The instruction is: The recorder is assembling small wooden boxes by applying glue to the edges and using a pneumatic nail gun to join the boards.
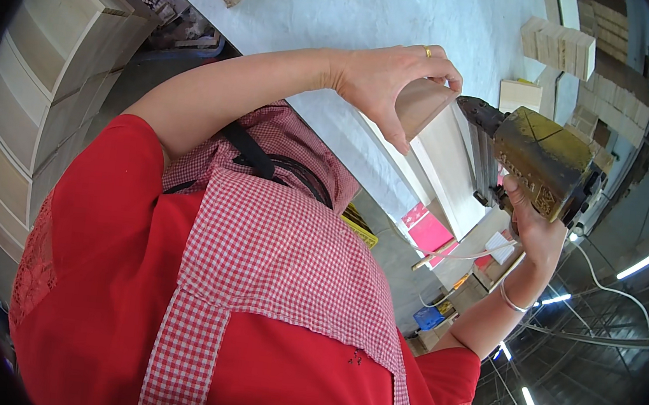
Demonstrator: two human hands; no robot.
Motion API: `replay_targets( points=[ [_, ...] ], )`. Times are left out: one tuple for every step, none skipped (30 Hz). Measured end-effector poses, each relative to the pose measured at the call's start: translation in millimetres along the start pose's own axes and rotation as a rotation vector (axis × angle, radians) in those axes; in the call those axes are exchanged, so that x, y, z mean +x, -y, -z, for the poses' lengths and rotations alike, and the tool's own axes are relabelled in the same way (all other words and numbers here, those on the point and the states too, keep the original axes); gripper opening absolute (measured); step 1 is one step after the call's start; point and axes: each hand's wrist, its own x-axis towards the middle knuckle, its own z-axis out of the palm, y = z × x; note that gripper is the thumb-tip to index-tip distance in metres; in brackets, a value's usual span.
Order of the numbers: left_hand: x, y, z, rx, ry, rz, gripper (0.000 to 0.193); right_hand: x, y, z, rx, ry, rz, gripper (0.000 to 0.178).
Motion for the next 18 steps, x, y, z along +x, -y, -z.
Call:
replay_targets(
  points=[
    [0.1,0.6,0.2,0.003,-0.002,-0.008,0.094,1.1,-0.9,-0.2,-0.010,0.004,0.020,0.047],
    [0.1,0.7,0.4,0.003,-0.002,-0.007,0.094,1.7,-0.8,-0.8,-0.009,0.005,0.020,0.047],
    [-0.1,0.8,0.5,0.005,-0.002,-0.006,0.094,2.1,0.1,-1.5,0.001,0.006,0.010,0.047],
    [-0.3,0.8,0.8,0.006,-0.002,-0.005,0.094,2.4,1.3,-2.2,0.011,0.006,-0.001,0.047],
    [-0.6,0.7,1.1,0.008,-0.002,-0.004,0.094,2.9,2.3,-2.5,0.021,0.007,-0.011,0.047],
    [-0.5,0.6,1.1,0.007,0.000,-0.004,0.094,3.2,2.8,-2.2,0.022,0.007,-0.013,0.047],
    [-0.5,0.3,1.3,0.009,-0.002,-0.004,0.093,3.9,3.4,-1.9,-0.001,0.018,-0.007,0.046],
    [-0.7,0.1,1.5,0.011,-0.004,-0.005,0.093,4.8,4.2,-1.6,-0.023,0.029,0.000,0.046],
    [-0.9,-0.2,1.7,0.014,-0.005,-0.006,0.092,5.8,5.5,-1.1,-0.045,0.040,0.006,0.046],
    [-1.2,-0.5,2.0,0.014,-0.004,-0.005,0.092,7.0,9.4,-0.8,-0.044,0.039,0.005,0.046],
    [-0.9,-1.0,2.2,0.019,-0.005,-0.008,0.092,7.8,16.1,-0.3,-0.049,0.058,-0.048,0.046],
    [-0.7,-1.6,2.5,0.025,-0.006,-0.010,0.092,8.6,22.4,0.0,-0.054,0.077,-0.100,0.046],
    [-0.6,-2.3,2.6,0.031,-0.007,-0.013,0.092,9.3,25.2,0.1,-0.058,0.095,-0.152,0.046],
    [-1.0,-2.7,2.3,0.033,-0.004,-0.016,0.092,10.2,25.1,0.0,-0.057,0.091,-0.153,0.046],
    [-1.7,-2.7,1.4,0.026,-0.012,-0.010,0.091,11.4,25.0,-0.1,-0.066,0.089,-0.163,0.046],
    [-3.1,-3.3,1.5,0.020,-0.022,-0.002,0.090,13.2,25.1,-0.8,-0.075,0.090,-0.170,0.046],
    [-3.7,-4.5,2.0,0.015,-0.032,0.006,0.089,13.3,25.4,-0.9,-0.083,0.090,-0.176,0.046],
    [-3.3,-5.4,3.2,0.019,-0.033,0.003,0.089,11.5,23.3,-0.9,-0.083,0.086,-0.173,0.046]
  ],
)
